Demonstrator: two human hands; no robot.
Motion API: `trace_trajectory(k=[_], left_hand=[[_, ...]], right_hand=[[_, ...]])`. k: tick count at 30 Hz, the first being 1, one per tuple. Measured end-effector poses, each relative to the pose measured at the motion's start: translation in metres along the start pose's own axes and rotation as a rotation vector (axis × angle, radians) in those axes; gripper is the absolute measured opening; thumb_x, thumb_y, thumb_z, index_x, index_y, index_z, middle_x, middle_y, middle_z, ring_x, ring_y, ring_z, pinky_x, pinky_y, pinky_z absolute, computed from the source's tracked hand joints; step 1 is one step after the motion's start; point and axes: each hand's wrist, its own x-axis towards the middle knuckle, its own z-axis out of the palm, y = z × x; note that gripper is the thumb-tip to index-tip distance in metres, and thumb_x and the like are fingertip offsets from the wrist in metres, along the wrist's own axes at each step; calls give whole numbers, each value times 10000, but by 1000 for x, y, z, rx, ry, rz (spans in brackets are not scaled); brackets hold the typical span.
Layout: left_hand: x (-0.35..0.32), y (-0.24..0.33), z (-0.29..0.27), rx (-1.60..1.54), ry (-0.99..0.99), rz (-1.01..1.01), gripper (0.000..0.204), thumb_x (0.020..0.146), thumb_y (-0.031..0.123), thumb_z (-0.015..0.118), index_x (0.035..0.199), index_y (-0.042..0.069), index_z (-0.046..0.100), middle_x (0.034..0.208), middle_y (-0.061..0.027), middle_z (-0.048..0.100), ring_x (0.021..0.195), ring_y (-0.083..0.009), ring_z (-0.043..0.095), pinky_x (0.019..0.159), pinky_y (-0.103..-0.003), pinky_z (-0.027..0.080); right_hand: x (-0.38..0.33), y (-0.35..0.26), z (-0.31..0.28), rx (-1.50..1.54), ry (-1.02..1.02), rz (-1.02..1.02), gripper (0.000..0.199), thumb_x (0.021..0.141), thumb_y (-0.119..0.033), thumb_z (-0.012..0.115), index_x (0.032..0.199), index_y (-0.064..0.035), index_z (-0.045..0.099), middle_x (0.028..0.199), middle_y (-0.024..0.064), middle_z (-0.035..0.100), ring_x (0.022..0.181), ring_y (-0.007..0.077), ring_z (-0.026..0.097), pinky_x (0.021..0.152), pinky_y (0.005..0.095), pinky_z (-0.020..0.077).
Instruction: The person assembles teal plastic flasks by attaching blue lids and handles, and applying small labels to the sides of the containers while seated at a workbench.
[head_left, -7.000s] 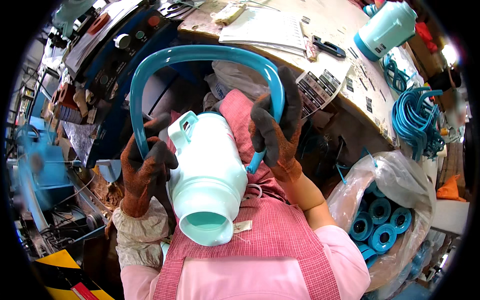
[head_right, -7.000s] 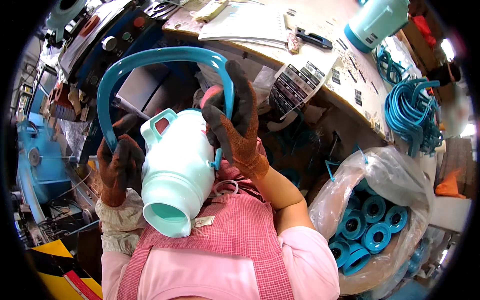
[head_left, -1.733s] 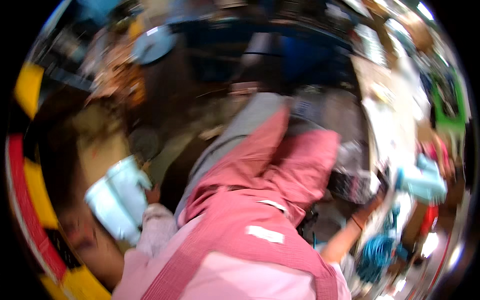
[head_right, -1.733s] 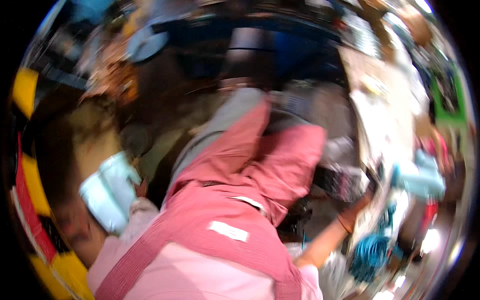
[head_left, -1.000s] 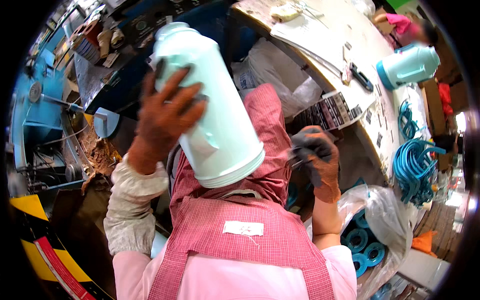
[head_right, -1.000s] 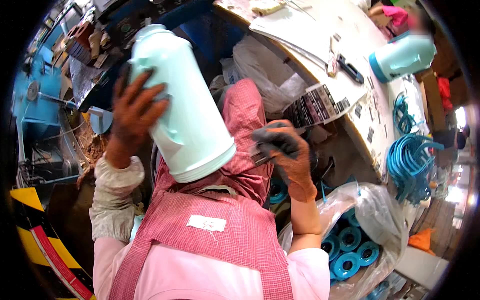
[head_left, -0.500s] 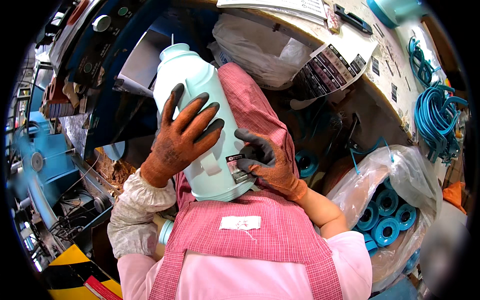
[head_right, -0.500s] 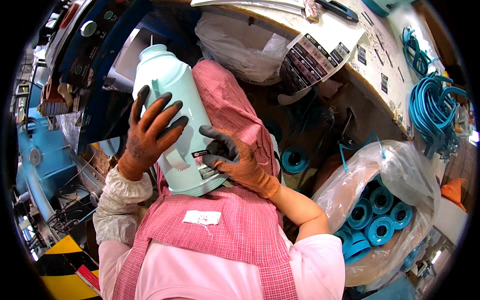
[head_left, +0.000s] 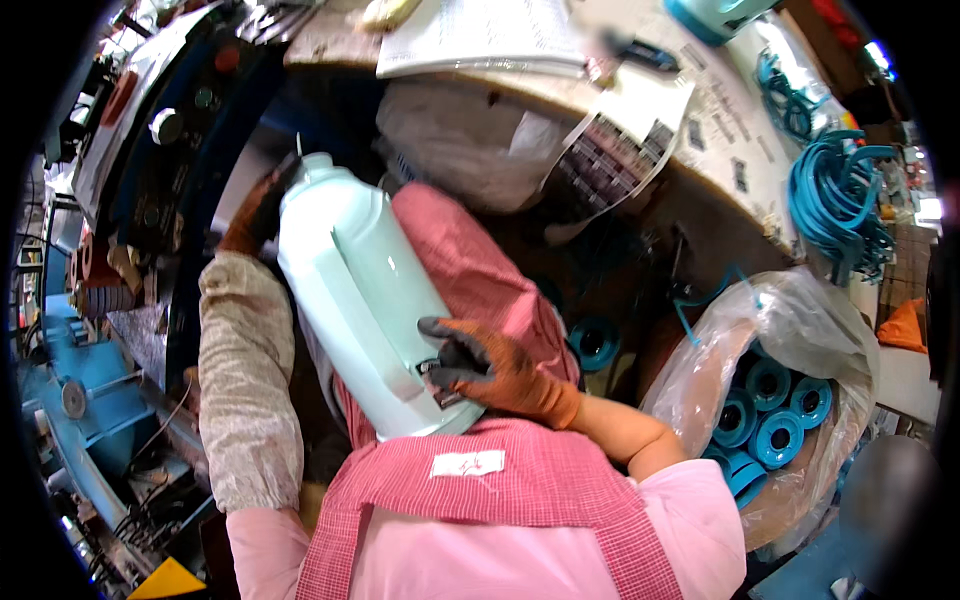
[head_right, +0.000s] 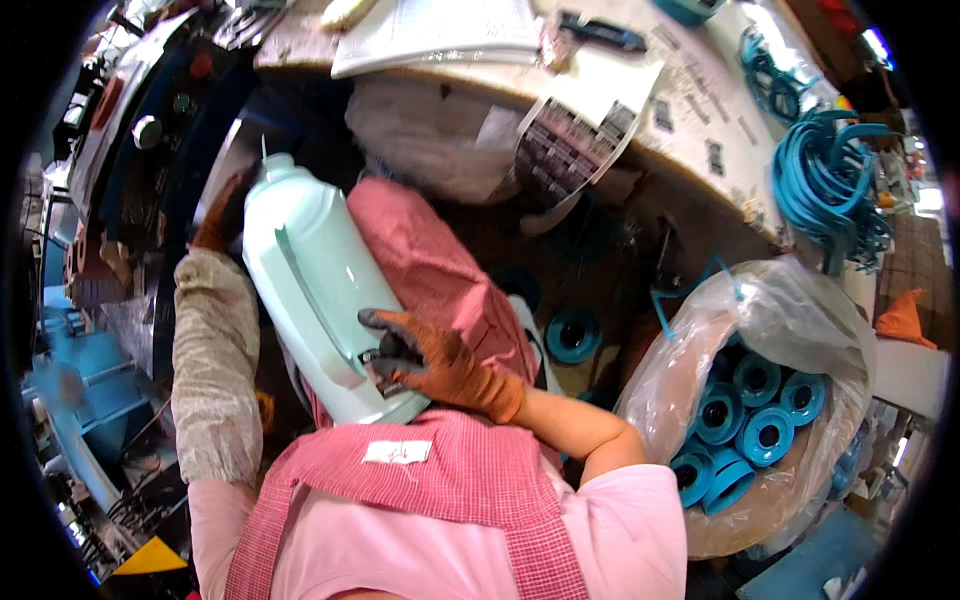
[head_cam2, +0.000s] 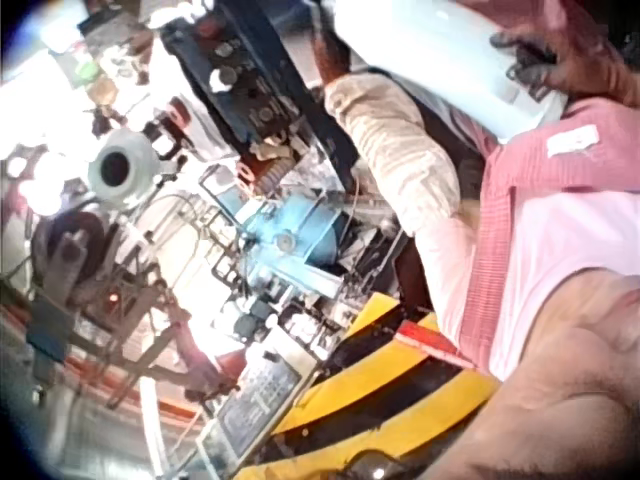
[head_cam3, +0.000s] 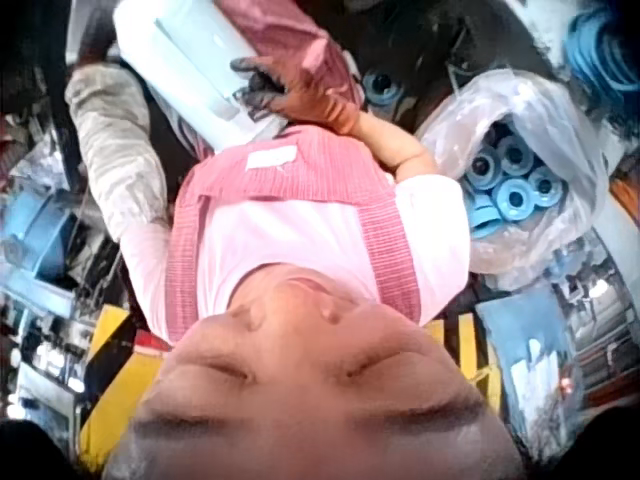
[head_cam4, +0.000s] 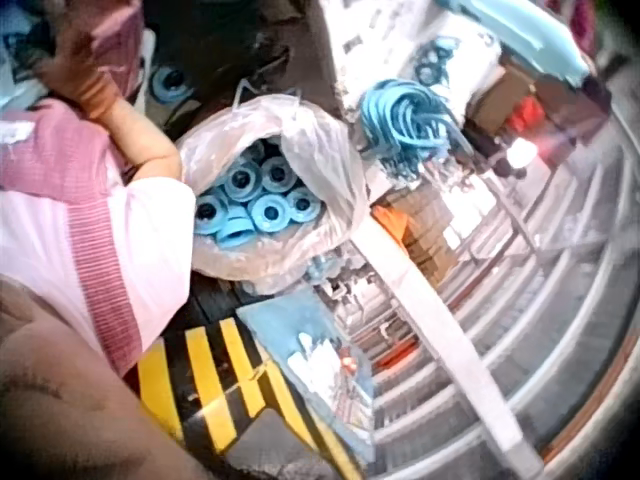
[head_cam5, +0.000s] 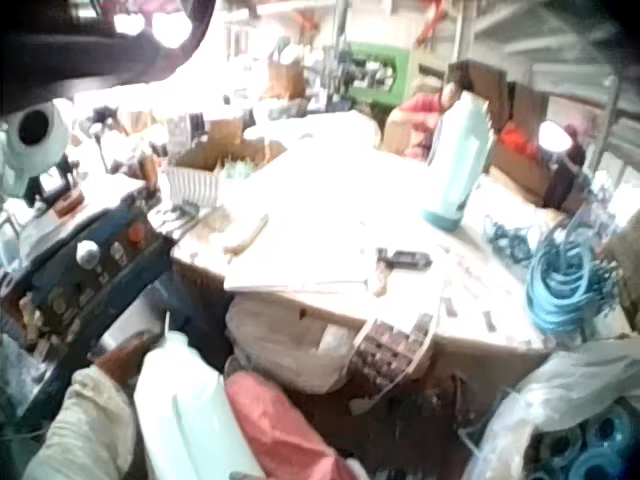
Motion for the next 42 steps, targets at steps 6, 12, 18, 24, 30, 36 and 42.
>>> trace_trajectory(k=[6,12,18,24,30,36,42], left_hand=[[-56,33,27,806,133,640,349,837,100,608,1165,10,531,1074,-162,561,949,-251,575,806,-313,484],[-197,209,66,292,425,678,221,856,239,536,871,28,600,930,-126,596,883,-245,577,784,-393,461],[-237,228,96,1035,346,659,222,768,284,606,793,68,562,823,-122,598,884,-314,558,806,-460,416],[-217,238,88,1206,13,653,261,704,309,665,692,79,542,750,-112,583,677,-264,563,628,-370,439],[-120,284,63,1017,614,906,384,699,229,731,1006,42,595,1025,-139,580,960,-270,556,793,-363,461],[-51,322,39,1634,824,1339,313,709,121,738,958,50,562,896,-121,604,817,-316,582,745,-408,464],[-117,329,58,1554,930,1410,224,768,107,685,938,21,567,822,-148,573,736,-309,567,689,-418,479]], right_hand=[[-9,35,-59,-583,146,-192,468,736,-176,690,1151,-49,516,1060,150,550,981,309,556,827,353,455],[64,68,-141,-638,233,-238,282,780,-183,630,1030,-54,613,1041,157,606,977,312,577,858,337,449],[242,169,-179,-727,433,12,476,794,-259,597,1197,-33,484,1045,185,605,966,343,577,823,391,467],[272,224,-183,-1009,255,508,571,748,-354,614,1209,-42,490,990,217,618,905,349,606,789,439,486],[270,246,-216,-1184,43,296,353,773,-293,525,1035,-72,605,849,182,648,809,352,629,723,446,500],[265,223,-195,-1043,-5,397,317,819,-247,484,1094,-132,592,1096,199,583,1010,322,569,853,455,442],[269,246,-217,-1036,225,351,311,824,-255,487,1093,-138,591,1132,197,563,1043,320,548,876,449,427]])
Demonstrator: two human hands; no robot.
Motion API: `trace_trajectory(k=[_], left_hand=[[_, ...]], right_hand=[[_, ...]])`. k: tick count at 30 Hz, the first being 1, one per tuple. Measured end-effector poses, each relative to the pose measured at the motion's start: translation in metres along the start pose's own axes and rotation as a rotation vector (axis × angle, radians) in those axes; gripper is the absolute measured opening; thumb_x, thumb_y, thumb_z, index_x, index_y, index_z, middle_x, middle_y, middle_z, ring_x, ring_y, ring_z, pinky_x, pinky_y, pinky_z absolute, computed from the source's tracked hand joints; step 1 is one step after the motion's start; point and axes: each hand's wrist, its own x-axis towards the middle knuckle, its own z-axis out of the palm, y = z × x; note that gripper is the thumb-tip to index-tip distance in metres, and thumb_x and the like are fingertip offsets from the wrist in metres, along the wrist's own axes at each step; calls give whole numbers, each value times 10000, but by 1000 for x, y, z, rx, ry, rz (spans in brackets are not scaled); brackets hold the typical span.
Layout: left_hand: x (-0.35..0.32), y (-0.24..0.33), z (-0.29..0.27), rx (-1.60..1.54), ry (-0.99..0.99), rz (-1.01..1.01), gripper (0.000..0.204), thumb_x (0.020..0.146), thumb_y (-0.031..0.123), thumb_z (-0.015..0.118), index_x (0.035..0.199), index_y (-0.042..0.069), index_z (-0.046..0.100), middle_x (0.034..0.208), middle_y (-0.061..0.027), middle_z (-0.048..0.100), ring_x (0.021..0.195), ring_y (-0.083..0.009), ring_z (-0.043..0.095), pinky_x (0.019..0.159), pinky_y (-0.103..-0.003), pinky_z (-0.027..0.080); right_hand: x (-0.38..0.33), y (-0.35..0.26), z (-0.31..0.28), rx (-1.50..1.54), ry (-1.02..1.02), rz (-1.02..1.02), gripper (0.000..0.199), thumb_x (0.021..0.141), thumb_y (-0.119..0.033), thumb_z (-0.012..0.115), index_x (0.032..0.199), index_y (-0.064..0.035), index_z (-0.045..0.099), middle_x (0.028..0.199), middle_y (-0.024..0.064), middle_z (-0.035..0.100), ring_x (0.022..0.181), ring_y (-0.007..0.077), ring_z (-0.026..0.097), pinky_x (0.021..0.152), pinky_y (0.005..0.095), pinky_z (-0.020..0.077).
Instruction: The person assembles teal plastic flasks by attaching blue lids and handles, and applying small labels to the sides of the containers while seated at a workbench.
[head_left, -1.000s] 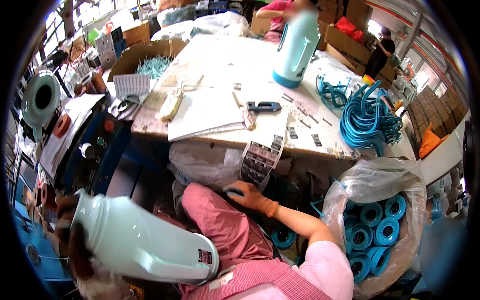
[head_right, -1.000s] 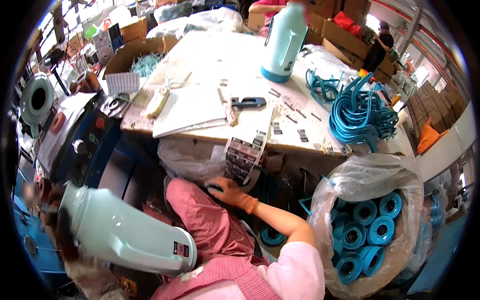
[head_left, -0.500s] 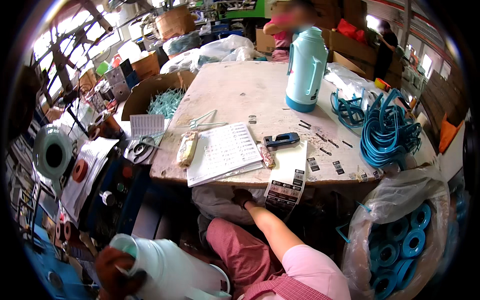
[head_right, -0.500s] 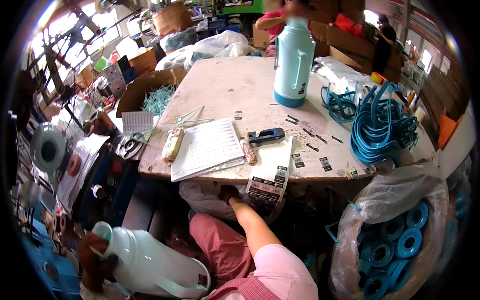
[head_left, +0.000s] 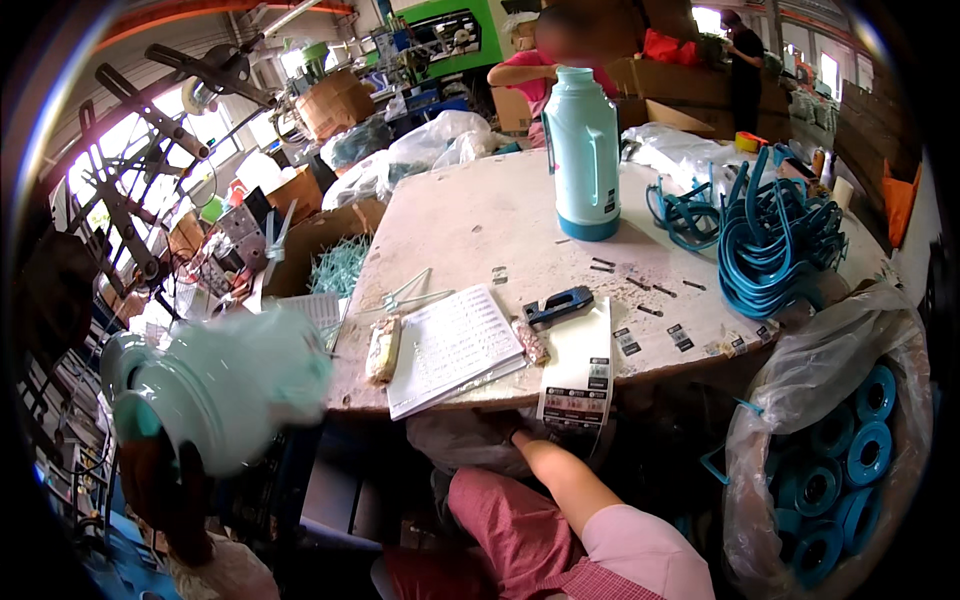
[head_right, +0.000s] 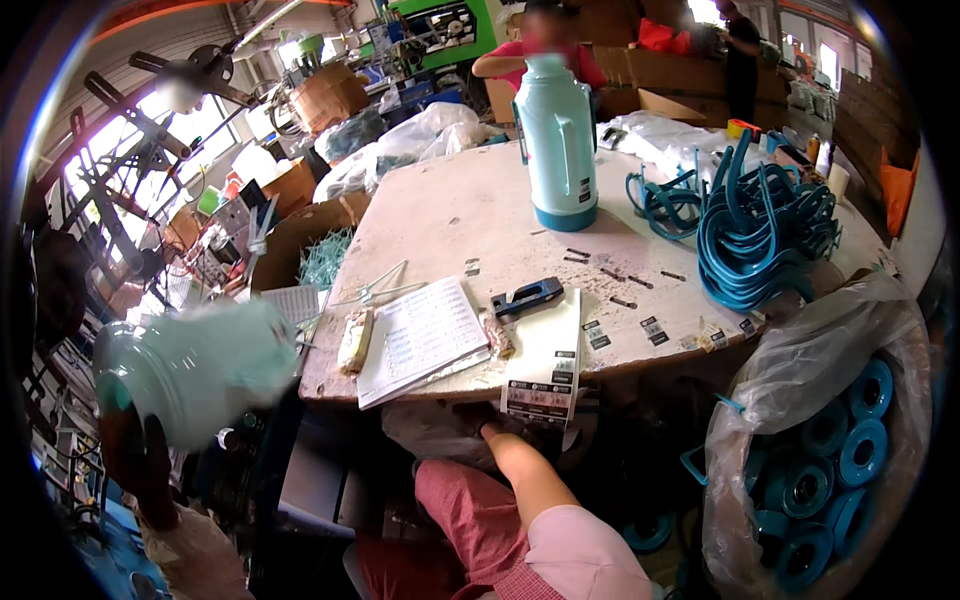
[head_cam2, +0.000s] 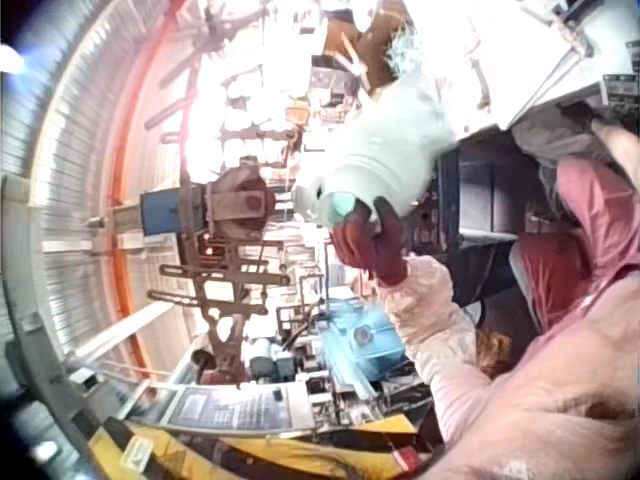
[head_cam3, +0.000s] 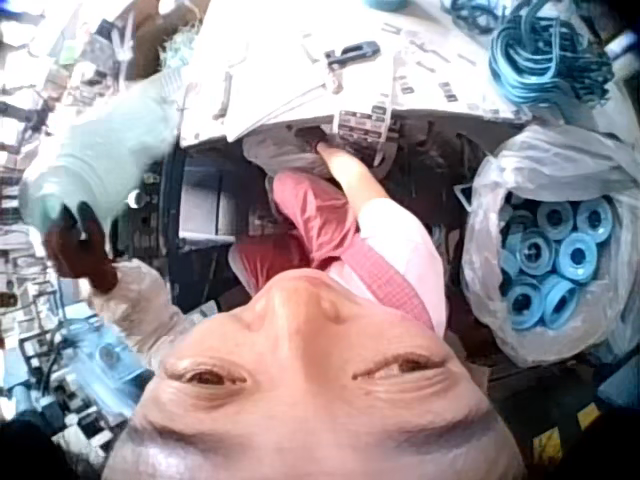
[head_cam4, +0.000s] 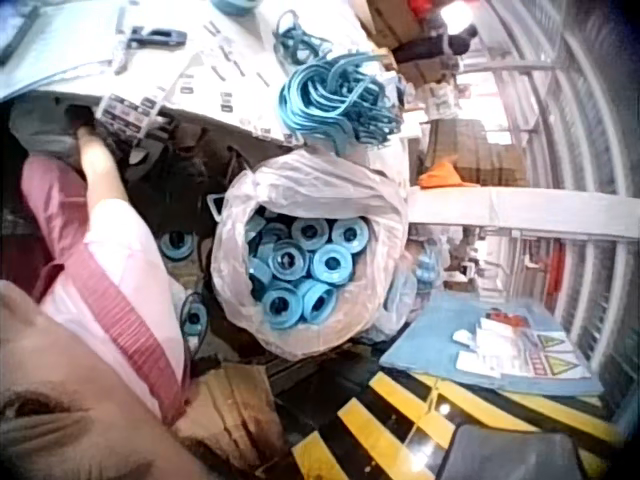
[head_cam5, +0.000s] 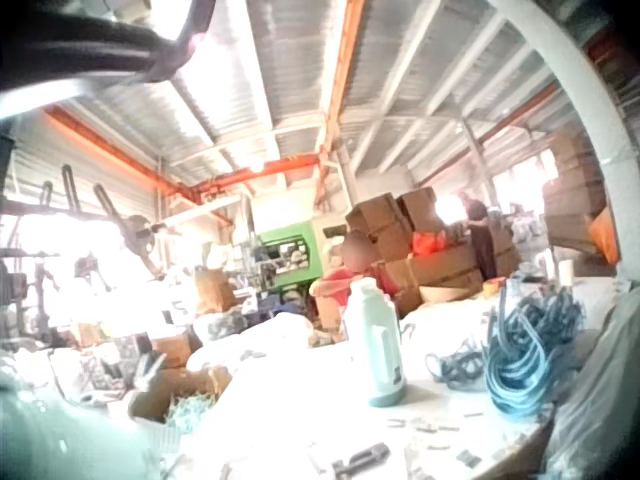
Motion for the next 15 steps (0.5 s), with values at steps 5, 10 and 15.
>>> trace_trajectory(k=[5,10,15], left_hand=[[-56,43,-16,-274,-237,1,282,689,257,727,866,89,587,803,-116,572,737,-277,581,666,-378,483],[-81,96,-31,-578,-413,-260,417,588,218,766,949,113,586,969,-143,545,902,-300,558,761,-408,466],[-81,115,-27,-533,-294,-629,709,623,225,756,1242,87,438,1369,-215,287,1176,-376,412,937,-435,386]], right_hand=[[-4,22,-1,62,384,67,306,828,-262,490,1092,-142,590,1163,195,546,1072,319,531,896,444,414],[-39,-33,-45,196,478,-168,303,823,-240,507,1089,-119,587,1154,194,549,1080,334,519,902,430,411],[-188,-117,-173,362,329,-725,470,783,-71,585,1243,-90,494,1125,169,542,1019,314,549,853,365,457]])
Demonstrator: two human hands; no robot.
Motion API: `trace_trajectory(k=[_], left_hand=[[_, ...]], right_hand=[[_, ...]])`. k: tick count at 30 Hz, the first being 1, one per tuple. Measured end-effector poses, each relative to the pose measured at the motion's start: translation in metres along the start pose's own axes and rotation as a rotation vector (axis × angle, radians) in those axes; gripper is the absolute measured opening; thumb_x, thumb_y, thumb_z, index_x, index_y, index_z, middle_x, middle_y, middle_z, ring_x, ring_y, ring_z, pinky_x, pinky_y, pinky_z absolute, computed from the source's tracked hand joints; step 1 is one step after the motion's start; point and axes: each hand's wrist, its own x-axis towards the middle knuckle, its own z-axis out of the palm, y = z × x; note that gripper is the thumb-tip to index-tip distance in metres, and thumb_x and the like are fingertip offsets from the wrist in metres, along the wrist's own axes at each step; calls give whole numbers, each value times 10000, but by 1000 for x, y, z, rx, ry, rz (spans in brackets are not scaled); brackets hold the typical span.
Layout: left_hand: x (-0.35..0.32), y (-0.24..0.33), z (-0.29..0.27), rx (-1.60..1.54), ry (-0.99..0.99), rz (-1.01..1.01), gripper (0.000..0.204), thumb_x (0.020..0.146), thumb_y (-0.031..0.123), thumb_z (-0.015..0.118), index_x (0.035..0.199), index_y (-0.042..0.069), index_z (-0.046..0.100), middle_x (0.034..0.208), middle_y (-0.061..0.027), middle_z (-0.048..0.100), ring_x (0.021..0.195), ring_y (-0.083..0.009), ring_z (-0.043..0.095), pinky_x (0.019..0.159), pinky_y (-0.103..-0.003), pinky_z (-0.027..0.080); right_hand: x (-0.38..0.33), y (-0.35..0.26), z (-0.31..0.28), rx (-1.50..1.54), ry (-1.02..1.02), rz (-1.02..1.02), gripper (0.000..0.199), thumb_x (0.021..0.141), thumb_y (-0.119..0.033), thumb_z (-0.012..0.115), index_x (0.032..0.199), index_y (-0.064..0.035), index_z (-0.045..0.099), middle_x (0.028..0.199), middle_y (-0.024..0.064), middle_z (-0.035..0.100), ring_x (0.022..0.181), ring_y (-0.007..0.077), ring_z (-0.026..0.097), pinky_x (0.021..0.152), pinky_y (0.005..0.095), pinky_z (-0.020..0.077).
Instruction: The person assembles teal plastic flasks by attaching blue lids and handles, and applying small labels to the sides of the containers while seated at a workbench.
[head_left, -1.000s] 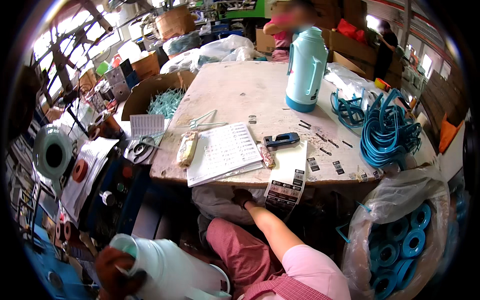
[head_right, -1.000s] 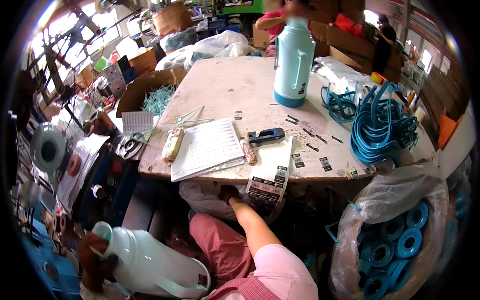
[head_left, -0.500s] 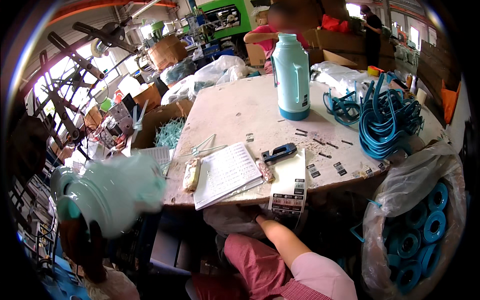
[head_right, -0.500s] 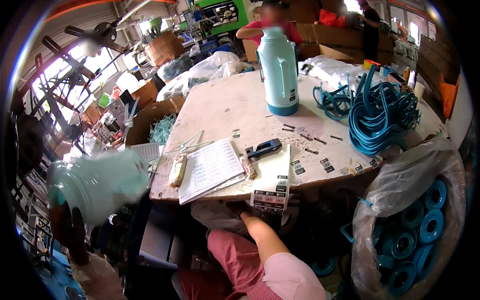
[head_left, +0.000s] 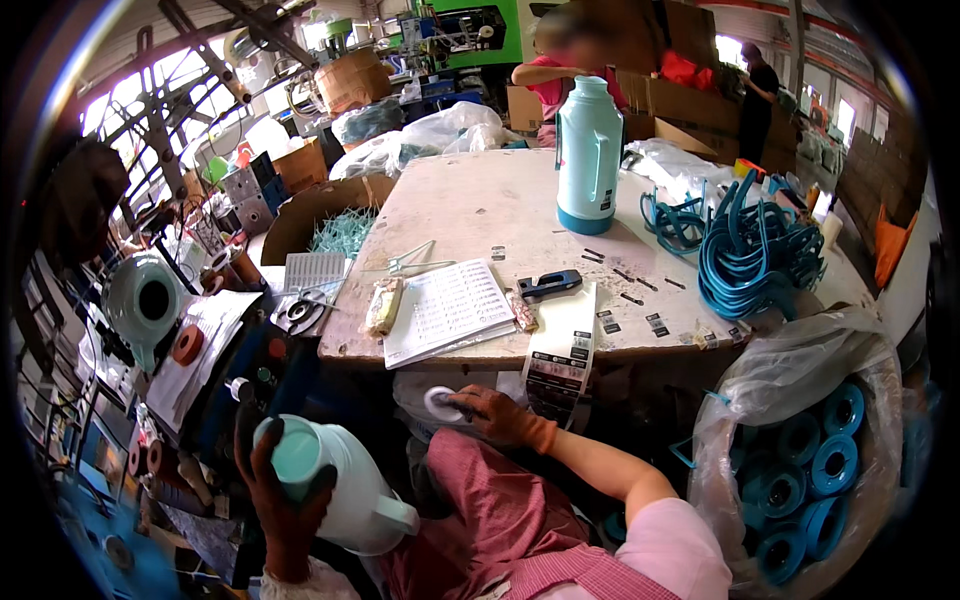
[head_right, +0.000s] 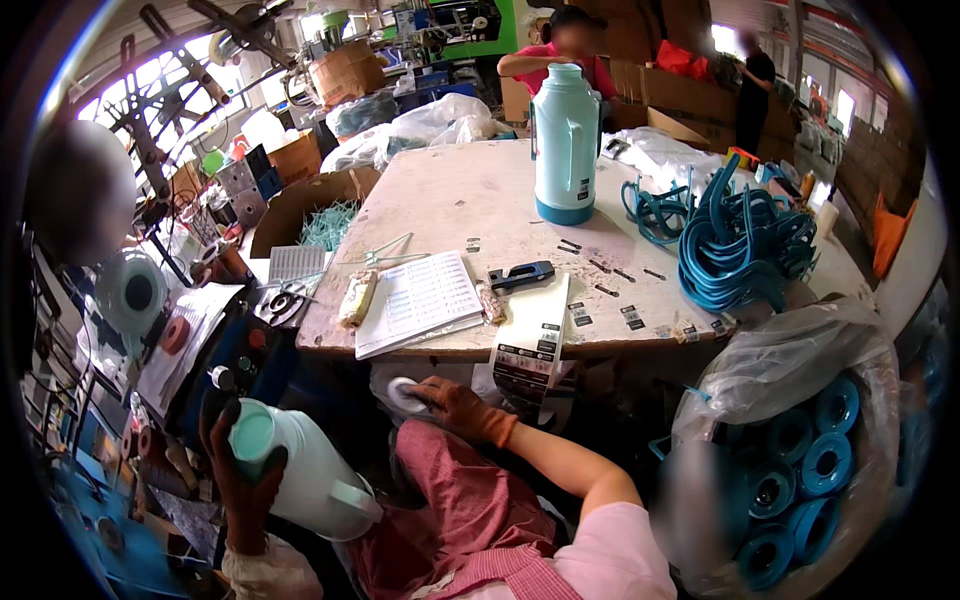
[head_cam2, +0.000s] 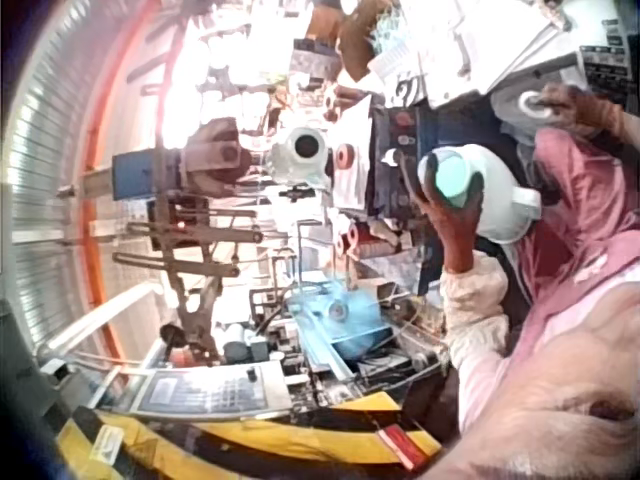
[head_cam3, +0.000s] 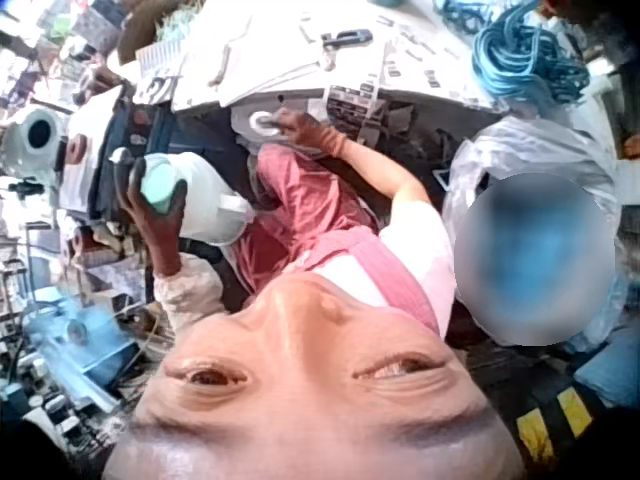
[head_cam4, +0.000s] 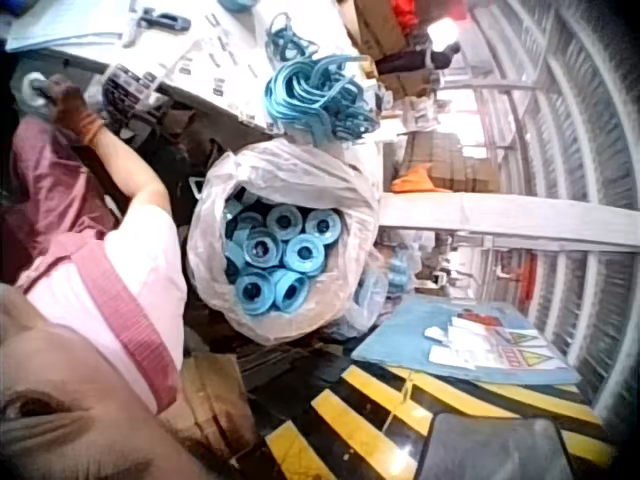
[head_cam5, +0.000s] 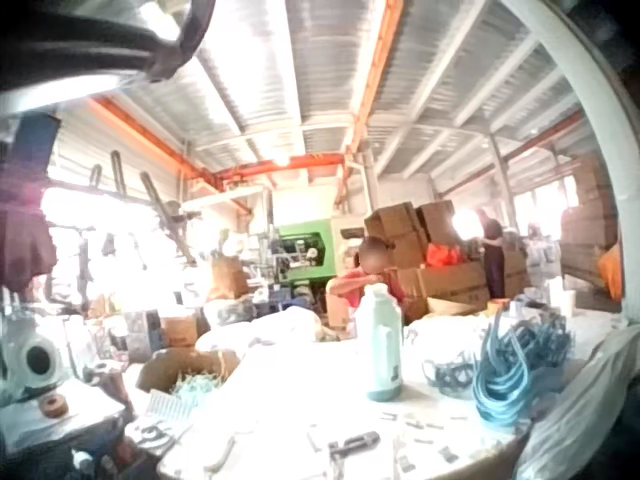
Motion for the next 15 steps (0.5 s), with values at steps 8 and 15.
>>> trace_trajectory(k=[8,15], left_hand=[[0,39,37,-306,-250,61,941,535,328,833,1319,49,393,1187,-127,538,1099,-330,497,939,-405,379],[-15,57,42,-141,-194,131,891,533,313,813,1283,35,422,1207,-142,523,1110,-339,488,937,-417,387]], right_hand=[[17,-142,-68,-236,141,-237,274,710,-89,671,979,-73,617,936,116,579,864,287,554,718,364,468],[3,-169,-77,-252,-80,-383,174,726,-156,671,881,-93,626,983,102,544,936,298,493,826,413,378]])
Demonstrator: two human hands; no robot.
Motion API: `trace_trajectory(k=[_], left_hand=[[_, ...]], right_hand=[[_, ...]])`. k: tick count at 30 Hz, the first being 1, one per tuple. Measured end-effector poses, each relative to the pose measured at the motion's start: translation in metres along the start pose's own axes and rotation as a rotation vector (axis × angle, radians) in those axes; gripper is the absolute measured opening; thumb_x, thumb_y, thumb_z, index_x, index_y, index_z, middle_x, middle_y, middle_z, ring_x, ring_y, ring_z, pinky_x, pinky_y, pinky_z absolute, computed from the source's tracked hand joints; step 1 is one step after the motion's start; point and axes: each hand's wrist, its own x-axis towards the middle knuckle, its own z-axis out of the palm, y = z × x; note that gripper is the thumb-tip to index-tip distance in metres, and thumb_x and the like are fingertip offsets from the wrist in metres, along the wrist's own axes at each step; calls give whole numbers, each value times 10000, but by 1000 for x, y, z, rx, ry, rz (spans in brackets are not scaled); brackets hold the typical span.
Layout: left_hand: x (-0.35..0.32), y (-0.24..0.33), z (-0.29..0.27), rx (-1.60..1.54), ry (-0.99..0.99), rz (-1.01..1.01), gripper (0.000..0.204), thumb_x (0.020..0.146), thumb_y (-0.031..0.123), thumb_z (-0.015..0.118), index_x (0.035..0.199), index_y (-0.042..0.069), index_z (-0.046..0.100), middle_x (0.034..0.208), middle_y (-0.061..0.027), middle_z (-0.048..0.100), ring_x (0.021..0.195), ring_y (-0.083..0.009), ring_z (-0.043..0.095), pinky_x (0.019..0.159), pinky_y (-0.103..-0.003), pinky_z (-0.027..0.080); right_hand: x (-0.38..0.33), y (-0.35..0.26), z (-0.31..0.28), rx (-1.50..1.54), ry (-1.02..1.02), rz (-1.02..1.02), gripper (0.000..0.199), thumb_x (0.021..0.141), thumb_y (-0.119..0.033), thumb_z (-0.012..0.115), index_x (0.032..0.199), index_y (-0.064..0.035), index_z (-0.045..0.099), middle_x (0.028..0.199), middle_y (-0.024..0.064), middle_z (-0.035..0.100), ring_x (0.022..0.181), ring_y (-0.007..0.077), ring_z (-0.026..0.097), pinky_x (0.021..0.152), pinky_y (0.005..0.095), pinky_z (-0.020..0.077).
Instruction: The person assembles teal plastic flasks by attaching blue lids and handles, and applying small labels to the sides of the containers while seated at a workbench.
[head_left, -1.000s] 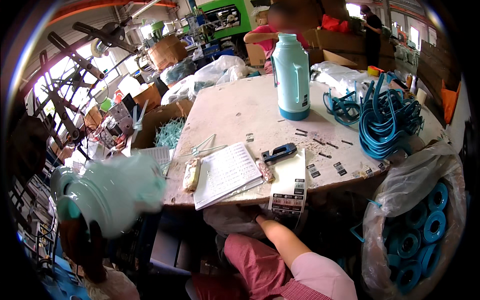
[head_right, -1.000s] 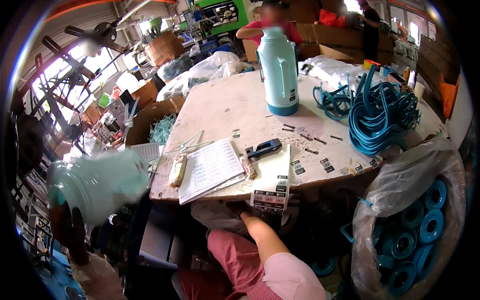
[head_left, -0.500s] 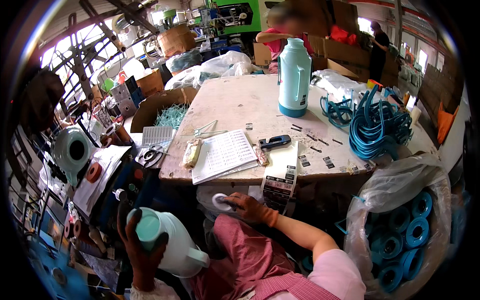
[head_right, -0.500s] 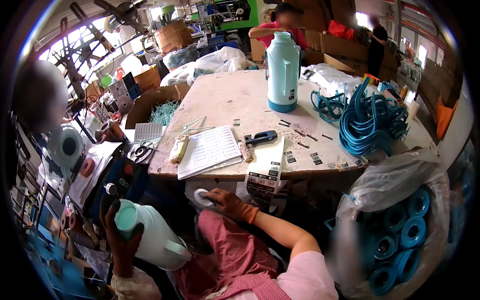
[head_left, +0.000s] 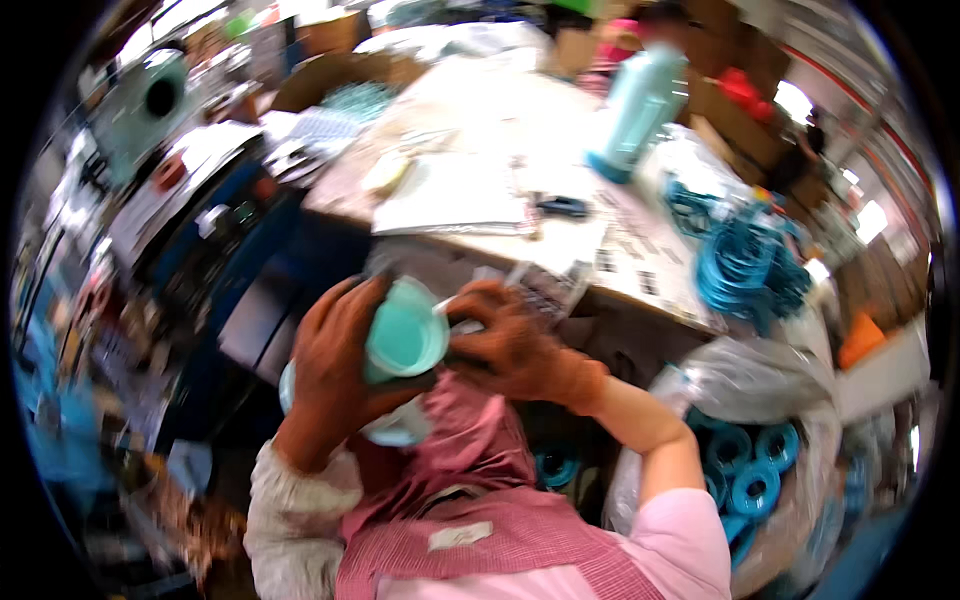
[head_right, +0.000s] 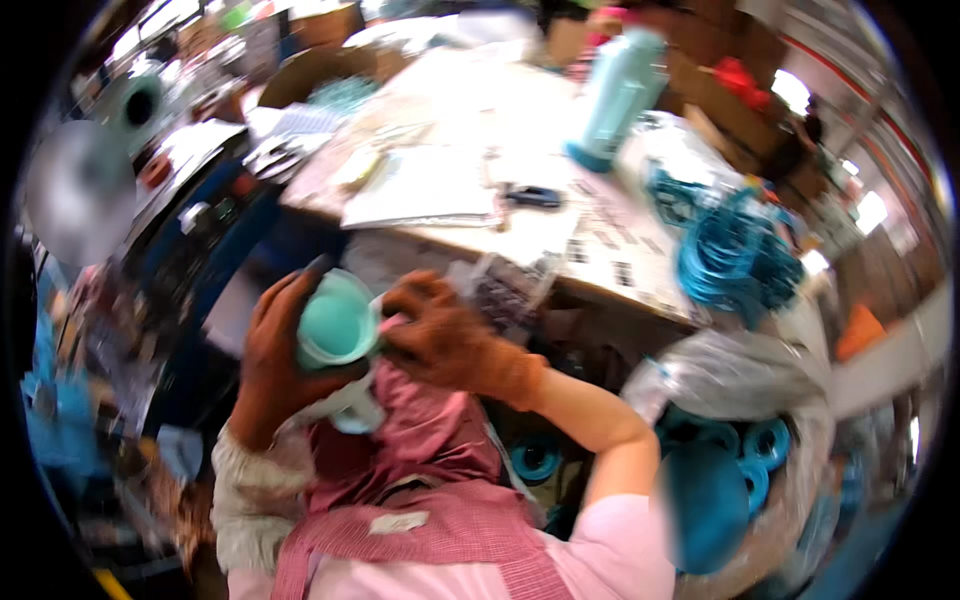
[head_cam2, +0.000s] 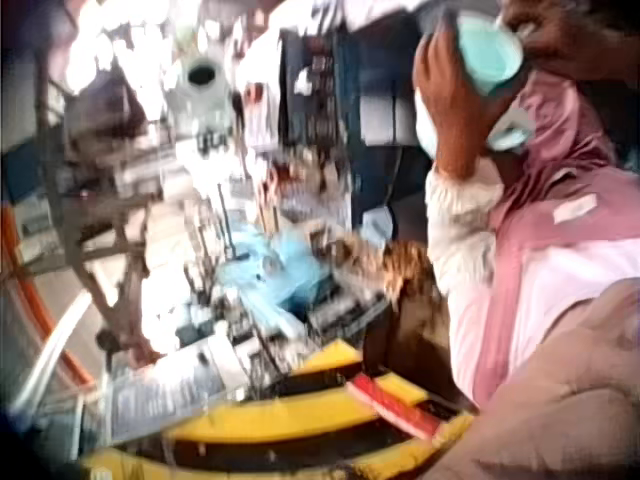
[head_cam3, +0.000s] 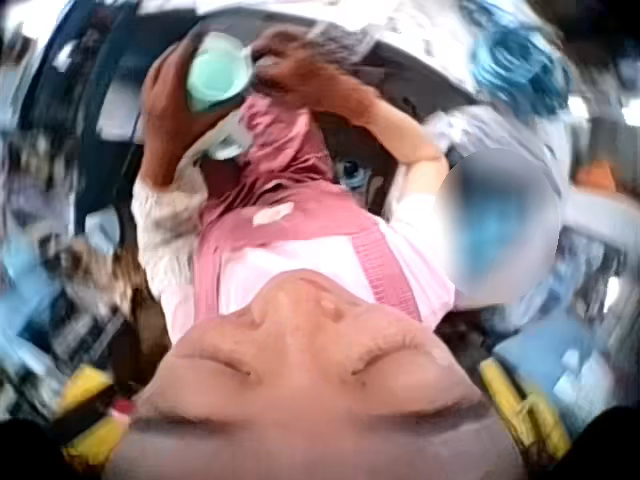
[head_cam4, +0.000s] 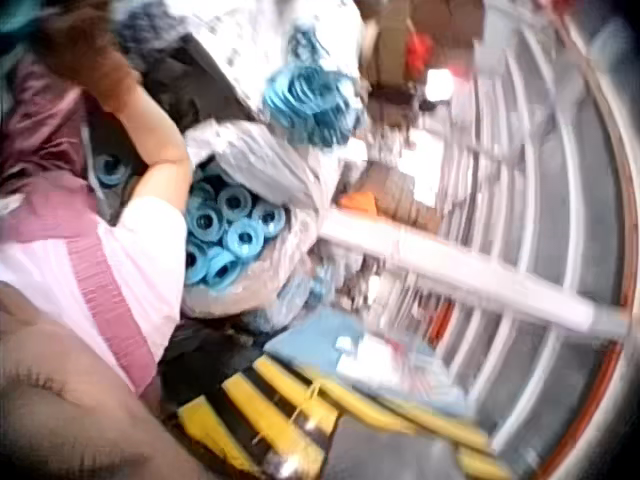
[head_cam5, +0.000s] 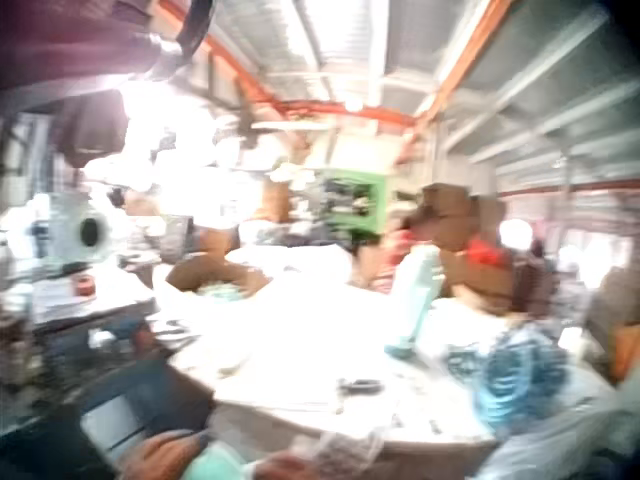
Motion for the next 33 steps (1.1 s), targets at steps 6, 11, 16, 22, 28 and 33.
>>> trace_trajectory(k=[6,11,16,22,28,33], left_hand=[[-12,1,3,64,57,-17,896,552,348,812,1279,9,414,1242,-163,507,1138,-375,468,953,-457,378],[-2,8,27,-97,13,-9,1091,492,254,840,1390,34,261,1155,-204,537,1019,-353,554,871,-414,440],[-7,3,23,-144,-38,-2,1092,510,360,822,1372,-25,273,1126,-202,538,1015,-349,536,889,-425,405],[-16,2,26,-121,-125,45,1010,509,383,826,1310,-28,368,1222,-197,510,1105,-360,506,960,-453,367],[-14,5,21,-43,-81,82,955,522,394,820,1278,-24,413,1202,-195,526,1092,-354,518,965,-450,367],[-22,2,17,-100,-118,78,922,534,431,811,1247,-24,445,1153,-187,558,1070,-357,538,950,-457,384]], right_hand=[[1,16,-7,948,94,533,356,817,-169,649,1098,6,519,963,110,610,846,181,581,729,327,483],[2,-5,11,501,89,318,493,791,-192,659,1183,8,438,1015,201,580,879,287,605,785,348,482],[8,-13,25,222,-10,80,287,719,-55,583,992,-9,504,916,210,553,794,389,568,681,428,476],[5,-2,38,158,-304,28,277,723,-84,580,991,-22,549,962,182,582,836,325,596,738,369,501],[-11,12,63,183,-152,55,274,743,-93,559,1010,-35,577,963,124,612,910,285,598,794,338,494],[7,-9,37,90,-345,-34,236,735,-51,565,968,-32,598,1012,139,604,902,298,599,801,344,492]])
